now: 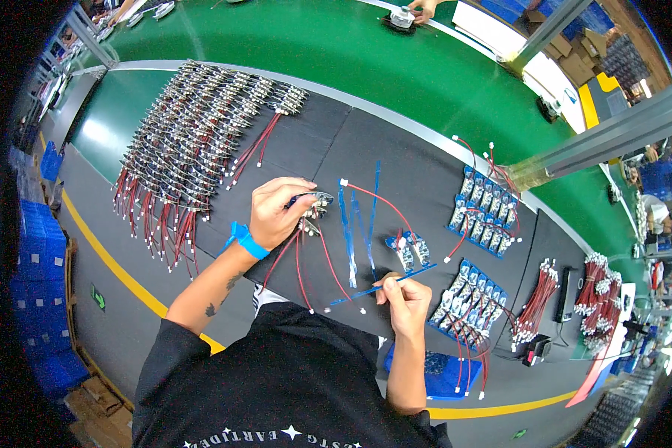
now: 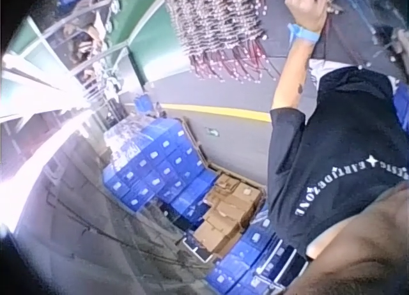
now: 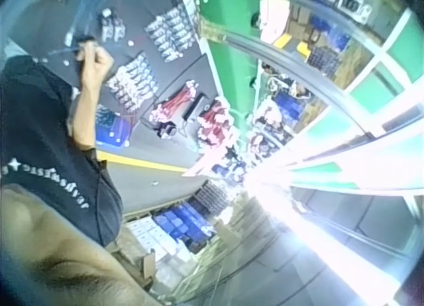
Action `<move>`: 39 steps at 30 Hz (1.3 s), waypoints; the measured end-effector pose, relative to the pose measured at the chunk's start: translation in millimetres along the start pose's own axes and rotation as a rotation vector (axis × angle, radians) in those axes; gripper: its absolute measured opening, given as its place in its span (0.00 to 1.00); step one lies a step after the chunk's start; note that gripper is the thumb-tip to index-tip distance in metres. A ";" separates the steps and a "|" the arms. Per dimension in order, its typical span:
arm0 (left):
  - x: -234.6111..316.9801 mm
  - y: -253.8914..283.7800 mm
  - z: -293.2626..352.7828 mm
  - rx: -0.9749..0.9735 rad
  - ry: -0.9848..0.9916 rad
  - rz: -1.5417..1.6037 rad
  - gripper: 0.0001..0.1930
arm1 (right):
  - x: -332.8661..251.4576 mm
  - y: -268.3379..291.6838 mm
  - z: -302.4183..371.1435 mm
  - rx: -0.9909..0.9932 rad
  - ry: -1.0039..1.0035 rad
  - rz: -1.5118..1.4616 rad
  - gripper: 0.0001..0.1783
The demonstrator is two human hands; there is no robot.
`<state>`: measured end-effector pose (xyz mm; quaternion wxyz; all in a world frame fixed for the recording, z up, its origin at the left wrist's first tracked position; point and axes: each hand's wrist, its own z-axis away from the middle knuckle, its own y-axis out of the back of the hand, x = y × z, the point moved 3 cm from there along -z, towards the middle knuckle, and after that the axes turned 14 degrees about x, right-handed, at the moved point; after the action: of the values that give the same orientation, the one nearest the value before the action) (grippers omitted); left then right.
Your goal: The person assembles LED components by hand, connecting wiring harnesses to LED boards and electronic components on an assembly line.
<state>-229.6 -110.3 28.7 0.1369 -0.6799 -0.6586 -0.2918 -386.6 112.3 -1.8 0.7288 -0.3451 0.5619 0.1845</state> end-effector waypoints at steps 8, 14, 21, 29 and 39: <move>16.8 15.2 -2.5 -0.108 -0.036 0.079 0.08 | -0.9 -1.9 -0.1 -0.014 0.021 -0.034 0.12; 30.5 19.2 0.6 -0.374 -0.174 -0.064 0.10 | 3.0 4.9 -1.2 -0.042 0.008 -0.101 0.11; 37.3 44.6 9.4 -0.509 -0.052 -0.046 0.11 | -3.1 -2.7 1.3 -0.047 0.039 0.010 0.11; 72.4 42.7 9.5 -0.215 0.694 0.320 0.11 | -36.6 -45.8 25.7 -0.485 -0.008 0.235 0.06; 95.3 33.2 26.7 -0.214 0.922 0.193 0.16 | -53.0 -82.8 22.1 -0.618 0.134 0.464 0.08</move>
<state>-195.0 -20.5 69.1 0.3703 -0.5480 -0.4295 -0.6148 -332.9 76.8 75.8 0.4911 -0.4232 0.5894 0.4820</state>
